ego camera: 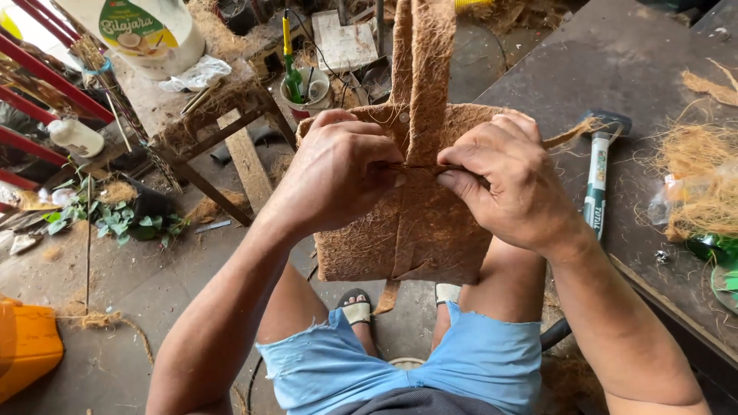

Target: The person assembles a coconut fiber tote bag by folding and shaping the material, using a heat gun to soften edges, and attaching a handle strip. They trim excess material with scissors and press the handle into place.

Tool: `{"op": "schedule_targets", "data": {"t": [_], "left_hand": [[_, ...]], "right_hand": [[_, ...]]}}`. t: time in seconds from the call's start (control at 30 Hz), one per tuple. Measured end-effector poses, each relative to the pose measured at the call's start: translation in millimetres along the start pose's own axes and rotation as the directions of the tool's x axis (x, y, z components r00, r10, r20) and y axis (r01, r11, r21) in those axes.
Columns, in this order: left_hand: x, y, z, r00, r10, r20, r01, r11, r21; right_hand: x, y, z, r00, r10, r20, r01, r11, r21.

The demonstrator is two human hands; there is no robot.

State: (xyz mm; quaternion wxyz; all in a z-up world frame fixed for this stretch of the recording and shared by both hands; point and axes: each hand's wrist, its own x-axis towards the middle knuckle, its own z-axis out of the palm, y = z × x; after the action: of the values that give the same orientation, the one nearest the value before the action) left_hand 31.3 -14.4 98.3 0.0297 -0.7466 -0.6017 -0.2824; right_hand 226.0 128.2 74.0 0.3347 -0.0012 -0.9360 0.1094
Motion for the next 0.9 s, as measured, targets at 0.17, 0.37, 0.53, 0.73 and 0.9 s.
{"op": "schedule_targets", "data": {"t": [0.17,0.37,0.53,0.73,0.9], "left_hand": [[-10,-8,6,0.994,-0.030,-0.103,0.030,1.000,0.003],[-42,-28,-2,0.808,-0.582,-0.093,0.544,0.797,-0.261],[-75,-52,21,0.602,-0.790,-0.119,0.464,0.467,-0.752],[-97,-69,53,0.578,-0.785,-0.223,0.282,0.448,-0.849],[-104,-75,71,0.549,-0.802,-0.236,0.264,0.434,-0.862]], "right_hand": [[-9,13,17,0.996,-0.013,-0.083,0.008,0.998,-0.060],[-33,21,23,0.948,0.086,-0.306,-0.084,0.996,0.020],[-89,62,72,0.799,0.580,-0.160,-0.525,0.802,0.285],[-129,88,106,0.595,0.793,-0.130,-0.658,0.573,0.488],[-125,82,103,0.588,0.803,-0.098,-0.666,0.550,0.504]]}}
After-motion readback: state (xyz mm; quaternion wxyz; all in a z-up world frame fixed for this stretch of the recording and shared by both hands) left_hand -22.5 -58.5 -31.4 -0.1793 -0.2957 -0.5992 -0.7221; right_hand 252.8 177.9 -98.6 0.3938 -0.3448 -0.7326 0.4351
